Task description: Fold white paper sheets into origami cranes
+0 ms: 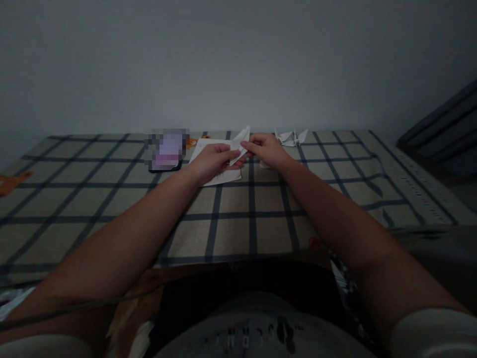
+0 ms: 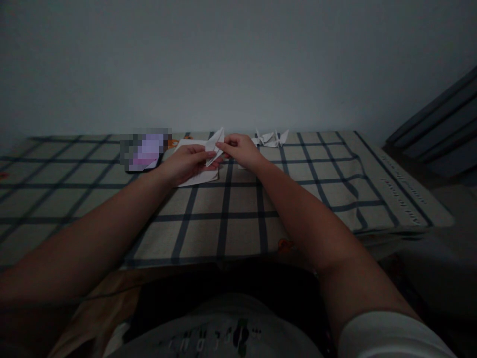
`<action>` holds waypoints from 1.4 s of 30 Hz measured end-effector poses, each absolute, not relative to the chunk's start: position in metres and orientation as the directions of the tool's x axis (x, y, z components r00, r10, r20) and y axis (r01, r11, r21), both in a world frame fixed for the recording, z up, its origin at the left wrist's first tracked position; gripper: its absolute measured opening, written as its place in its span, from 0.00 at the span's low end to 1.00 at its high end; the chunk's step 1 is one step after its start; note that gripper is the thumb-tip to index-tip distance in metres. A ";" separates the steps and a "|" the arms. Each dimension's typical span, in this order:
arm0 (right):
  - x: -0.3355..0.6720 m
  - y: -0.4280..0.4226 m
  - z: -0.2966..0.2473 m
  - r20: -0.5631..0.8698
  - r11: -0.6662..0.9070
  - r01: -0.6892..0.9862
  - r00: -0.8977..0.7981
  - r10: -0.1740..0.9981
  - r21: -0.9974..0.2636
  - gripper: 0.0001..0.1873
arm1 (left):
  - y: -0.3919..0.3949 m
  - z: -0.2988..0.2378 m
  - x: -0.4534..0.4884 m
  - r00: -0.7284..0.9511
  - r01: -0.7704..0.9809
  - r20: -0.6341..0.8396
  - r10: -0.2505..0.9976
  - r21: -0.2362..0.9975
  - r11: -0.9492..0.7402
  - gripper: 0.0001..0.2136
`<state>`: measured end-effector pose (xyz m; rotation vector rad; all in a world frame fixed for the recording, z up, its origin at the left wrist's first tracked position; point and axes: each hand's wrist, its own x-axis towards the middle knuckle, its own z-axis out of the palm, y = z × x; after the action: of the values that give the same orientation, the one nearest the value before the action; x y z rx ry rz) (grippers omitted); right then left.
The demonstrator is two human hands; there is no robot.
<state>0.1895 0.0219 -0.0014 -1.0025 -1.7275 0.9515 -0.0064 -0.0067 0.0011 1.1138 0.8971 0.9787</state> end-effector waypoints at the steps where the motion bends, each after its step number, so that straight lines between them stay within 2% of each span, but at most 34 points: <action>1: 0.190 0.021 -0.001 0.315 0.375 0.231 -0.257 0.913 -0.898 0.18 | -0.007 0.001 -0.007 0.323 -0.151 -0.096 0.941 0.977 0.151 0.02; 5: 0.191 0.019 0.001 0.312 0.362 0.236 -0.224 0.923 -0.902 0.16 | -0.007 0.001 -0.008 0.355 -0.098 -0.110 0.928 0.983 0.154 0.05; 15: 0.189 0.014 0.007 0.290 0.335 0.227 -0.210 0.934 -0.914 0.16 | -0.007 0.001 -0.008 0.382 -0.097 -0.096 0.919 0.985 0.144 0.07; 24: 0.192 0.019 0.002 0.334 0.376 0.229 -0.200 0.921 -0.898 0.17 | -0.002 -0.005 -0.011 0.381 -0.102 -0.077 0.921 0.987 0.125 0.05; 33: 0.192 0.018 0.004 0.341 0.385 0.253 -0.202 0.918 -0.888 0.16 | -0.009 0.002 -0.009 0.370 -0.082 -0.142 0.918 0.980 0.184 0.05; 42: 0.192 0.021 -0.001 0.357 0.404 0.250 -0.214 0.909 -0.880 0.20 | -0.008 0.004 -0.010 0.380 -0.089 -0.144 0.914 0.978 0.191 0.06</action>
<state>0.1925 0.0209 -0.0011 -1.0223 -1.7045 0.8640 -0.0103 -0.0080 0.0040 1.1524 0.9183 0.8653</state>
